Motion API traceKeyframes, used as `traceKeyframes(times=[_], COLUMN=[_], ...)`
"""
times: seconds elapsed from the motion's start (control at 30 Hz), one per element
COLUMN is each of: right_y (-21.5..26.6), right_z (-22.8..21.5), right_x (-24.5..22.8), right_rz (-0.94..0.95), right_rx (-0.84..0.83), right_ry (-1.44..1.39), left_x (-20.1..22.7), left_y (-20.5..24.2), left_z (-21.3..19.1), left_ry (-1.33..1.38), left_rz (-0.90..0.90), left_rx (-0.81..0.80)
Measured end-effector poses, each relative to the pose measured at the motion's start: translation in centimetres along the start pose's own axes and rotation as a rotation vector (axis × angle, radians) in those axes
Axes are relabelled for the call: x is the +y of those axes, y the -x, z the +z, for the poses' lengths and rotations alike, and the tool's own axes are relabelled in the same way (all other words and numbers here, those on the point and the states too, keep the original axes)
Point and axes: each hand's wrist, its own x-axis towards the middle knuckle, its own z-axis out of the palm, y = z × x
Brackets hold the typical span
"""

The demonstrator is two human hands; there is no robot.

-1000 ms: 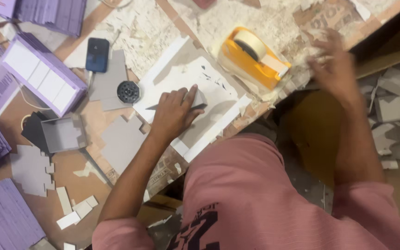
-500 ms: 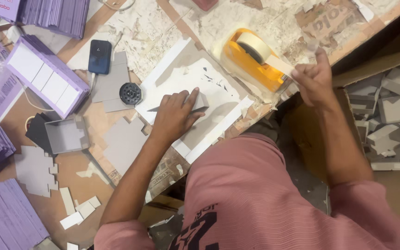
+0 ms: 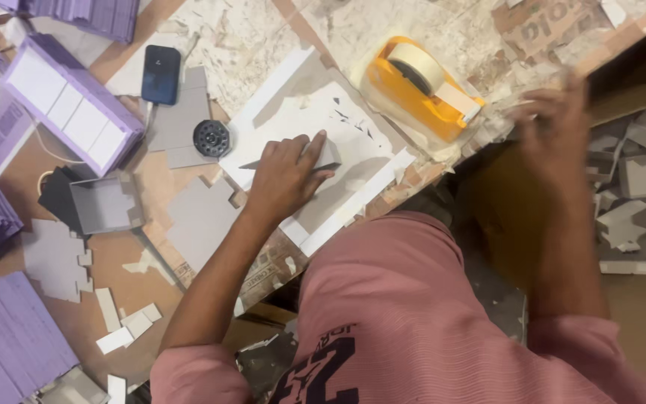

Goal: The person assembles small rectangular paper boxes by folding flaps and securing them with adhesive tape. They repeatedly pick up flat pieces, fold edges, apply tape from a dispenser, and place the finished boxes aside on the table.

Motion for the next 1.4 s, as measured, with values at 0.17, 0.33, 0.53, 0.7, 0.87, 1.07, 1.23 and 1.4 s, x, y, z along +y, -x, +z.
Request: traceKeyframes(times=[0.17, 0.33, 0.53, 0.7, 0.87, 1.07, 1.23, 1.4], right_y=[0.2, -1.4, -4.3, -5.0, -5.3, -5.8, -4.8, -2.5], right_z=[8.4, 12.8, 15.5, 17.2, 17.6, 19.2, 21.3, 22.1], right_x=[-6.9, -10.8, -12.5, -12.7, -13.2, -12.8, -10.5, -8.0], right_rz=[0.009, -0.166, -0.225, -0.218, -0.205, -0.005, 0.555, 0.553], right_rx=[-0.268, -0.458, -0.658, -0.729, -0.764, -0.834, -0.845, -0.635], right_ry=[-0.543, -0.785, -0.710, -0.754, -0.673, -0.449, -0.999, -0.804], left_x=[0.4, 0.5, 0.6, 0.7, 0.6, 0.2, -0.1, 0.8], left_y=[0.1, 0.1, -0.1, -0.2, 0.0, 0.0, -0.2, -0.2], left_z=[0.2, 0.0, -0.4, -0.4, -0.2, 0.4, 0.5, -0.6], left_ry=[-0.037, -0.028, 0.032, 0.076, 0.066, 0.088, 0.082, 0.138], left_rz=[-0.031, -0.037, -0.053, -0.068, -0.064, -0.111, -0.102, -0.135], left_rx=[-0.001, -0.007, 0.002, 0.028, 0.053, -0.009, -0.044, -0.056])
